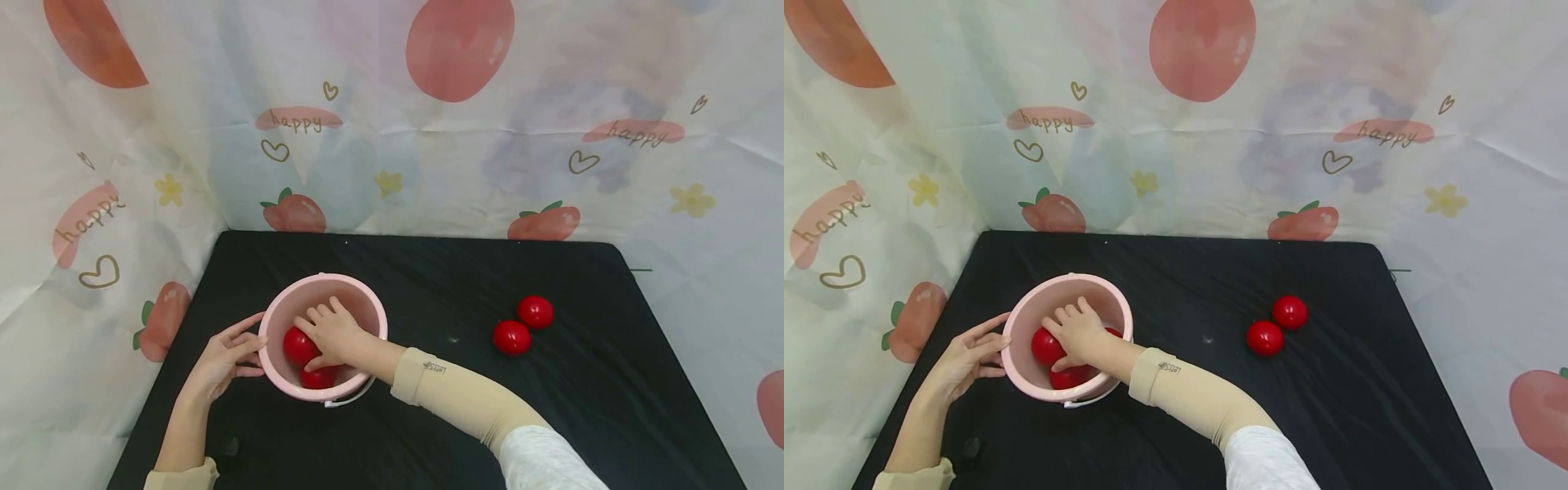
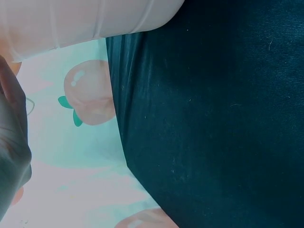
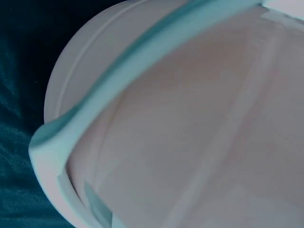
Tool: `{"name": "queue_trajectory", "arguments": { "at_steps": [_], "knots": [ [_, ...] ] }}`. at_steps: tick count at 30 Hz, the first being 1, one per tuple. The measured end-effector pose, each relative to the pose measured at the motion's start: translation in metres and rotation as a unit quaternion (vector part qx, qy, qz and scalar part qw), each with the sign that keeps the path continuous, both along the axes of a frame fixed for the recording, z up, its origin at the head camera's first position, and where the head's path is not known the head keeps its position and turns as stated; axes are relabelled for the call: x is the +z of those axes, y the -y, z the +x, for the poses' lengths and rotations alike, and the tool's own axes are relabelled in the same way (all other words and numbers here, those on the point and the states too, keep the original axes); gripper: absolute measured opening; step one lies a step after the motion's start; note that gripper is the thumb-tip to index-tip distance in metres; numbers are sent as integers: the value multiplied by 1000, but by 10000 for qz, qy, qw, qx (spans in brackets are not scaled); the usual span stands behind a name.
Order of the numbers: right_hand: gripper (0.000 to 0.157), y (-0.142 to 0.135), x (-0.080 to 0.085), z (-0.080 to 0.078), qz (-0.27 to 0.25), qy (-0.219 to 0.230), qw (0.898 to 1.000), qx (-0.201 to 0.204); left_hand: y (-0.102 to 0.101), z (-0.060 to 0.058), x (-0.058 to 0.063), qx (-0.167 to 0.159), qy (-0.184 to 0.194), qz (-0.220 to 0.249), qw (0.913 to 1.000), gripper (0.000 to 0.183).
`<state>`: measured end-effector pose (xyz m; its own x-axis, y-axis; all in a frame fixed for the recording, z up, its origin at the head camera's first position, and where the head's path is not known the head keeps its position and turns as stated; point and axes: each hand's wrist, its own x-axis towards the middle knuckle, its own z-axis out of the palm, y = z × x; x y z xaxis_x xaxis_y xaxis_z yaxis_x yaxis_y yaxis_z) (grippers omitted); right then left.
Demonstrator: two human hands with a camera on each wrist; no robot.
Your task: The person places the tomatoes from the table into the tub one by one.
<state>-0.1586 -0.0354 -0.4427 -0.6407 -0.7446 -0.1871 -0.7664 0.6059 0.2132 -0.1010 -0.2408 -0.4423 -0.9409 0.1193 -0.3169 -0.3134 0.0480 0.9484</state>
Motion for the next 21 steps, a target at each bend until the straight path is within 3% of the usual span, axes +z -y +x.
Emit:
{"name": "queue_trajectory", "arguments": {
  "at_steps": [4,10,15,21],
  "knots": [
    [81,-16,13,-4,-894,50,9959,158,1,0,0,-31,-4,58,10000,60],
    [73,-55,36,-19,-2054,-209,9784,-31,1,0,0,-49,-63,197,9998,60],
    [63,-100,44,-31,-2540,-548,9640,-573,-1,0,1,-40,-62,222,9997,61],
    [66,-159,36,-39,-2580,-525,9527,-1519,-1,0,2,10,-30,159,9999,61]
  ]
}}
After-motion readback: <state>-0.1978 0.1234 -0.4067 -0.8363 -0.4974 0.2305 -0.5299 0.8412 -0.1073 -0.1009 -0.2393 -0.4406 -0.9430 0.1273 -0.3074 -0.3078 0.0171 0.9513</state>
